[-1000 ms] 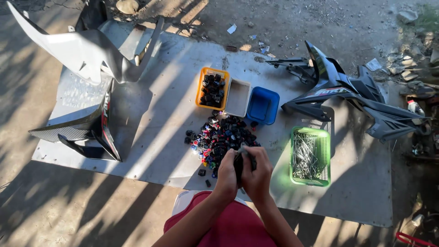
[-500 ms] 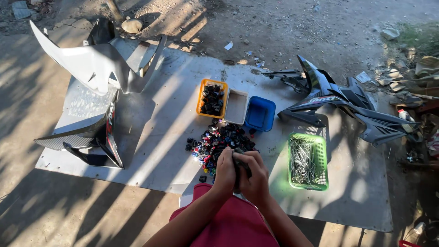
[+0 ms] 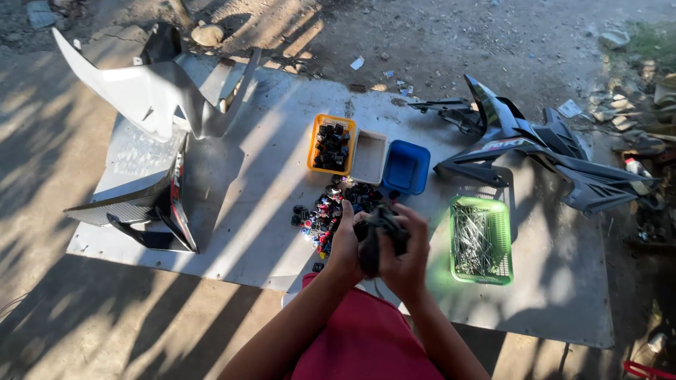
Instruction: The person wipes small black plastic parts with a cloth, picking them from a pile on a table and placing them into a yellow basket. The person also handles a gray motorcycle fairing and a green basket containing metal fasteners.
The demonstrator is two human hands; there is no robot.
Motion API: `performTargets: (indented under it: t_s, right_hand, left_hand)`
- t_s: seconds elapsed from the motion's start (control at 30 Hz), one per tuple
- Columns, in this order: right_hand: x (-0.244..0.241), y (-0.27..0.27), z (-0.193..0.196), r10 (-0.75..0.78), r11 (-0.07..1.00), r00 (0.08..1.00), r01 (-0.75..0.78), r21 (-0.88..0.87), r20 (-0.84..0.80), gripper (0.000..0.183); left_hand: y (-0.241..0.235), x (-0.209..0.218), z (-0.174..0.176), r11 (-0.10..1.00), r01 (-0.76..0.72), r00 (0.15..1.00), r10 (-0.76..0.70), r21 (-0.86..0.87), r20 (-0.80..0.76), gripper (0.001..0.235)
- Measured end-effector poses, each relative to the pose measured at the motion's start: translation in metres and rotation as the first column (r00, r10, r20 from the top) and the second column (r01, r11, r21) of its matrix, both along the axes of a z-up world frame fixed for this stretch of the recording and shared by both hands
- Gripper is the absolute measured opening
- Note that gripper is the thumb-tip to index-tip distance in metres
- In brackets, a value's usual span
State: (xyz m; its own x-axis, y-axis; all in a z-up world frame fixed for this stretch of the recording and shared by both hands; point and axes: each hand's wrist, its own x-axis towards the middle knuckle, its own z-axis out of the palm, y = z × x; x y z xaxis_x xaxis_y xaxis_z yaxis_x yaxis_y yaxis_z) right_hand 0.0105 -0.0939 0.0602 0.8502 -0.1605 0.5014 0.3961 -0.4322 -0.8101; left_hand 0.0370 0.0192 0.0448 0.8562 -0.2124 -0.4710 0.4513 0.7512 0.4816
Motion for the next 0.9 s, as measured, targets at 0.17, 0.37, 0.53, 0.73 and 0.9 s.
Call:
performTargets:
  t_s: [0.17, 0.37, 0.53, 0.73, 0.9]
  right_hand:
    - [-0.012, 0.012, -0.007, 0.184, 0.978, 0.98, -0.19, -0.089, -0.073, 0.019]
    - [-0.007, -0.015, -0.001, 0.294, 0.955, 0.947, -0.297, -0.001, -0.126, 0.028]
    - [0.003, -0.014, -0.024, 0.094, 0.993, 0.994, -0.097, -0.074, -0.048, 0.02]
    - [0.008, -0.022, -0.01, -0.121, 0.987, 0.991, 0.127, 0.096, -0.062, 0.015]
    - [-0.003, -0.017, 0.006, 0.034, 0.987, 0.999, -0.027, -0.159, 0.042, 0.022]
  left_hand:
    - [0.002, -0.006, -0.001, 0.979, -0.203, 0.964, 0.201, 0.007, -0.174, 0.067]
    - [-0.003, 0.001, -0.026, 0.989, -0.137, 0.991, 0.137, 0.051, 0.005, 0.049]
    - [-0.011, -0.009, -0.037, 0.994, -0.05, 0.997, 0.044, 0.099, 0.065, 0.031]
    - [-0.011, -0.005, -0.036, 0.991, -0.004, 0.989, -0.015, 0.13, 0.145, 0.017]
    - [-0.002, 0.0, -0.026, 0.992, 0.031, 0.974, -0.058, 0.126, 0.217, 0.027]
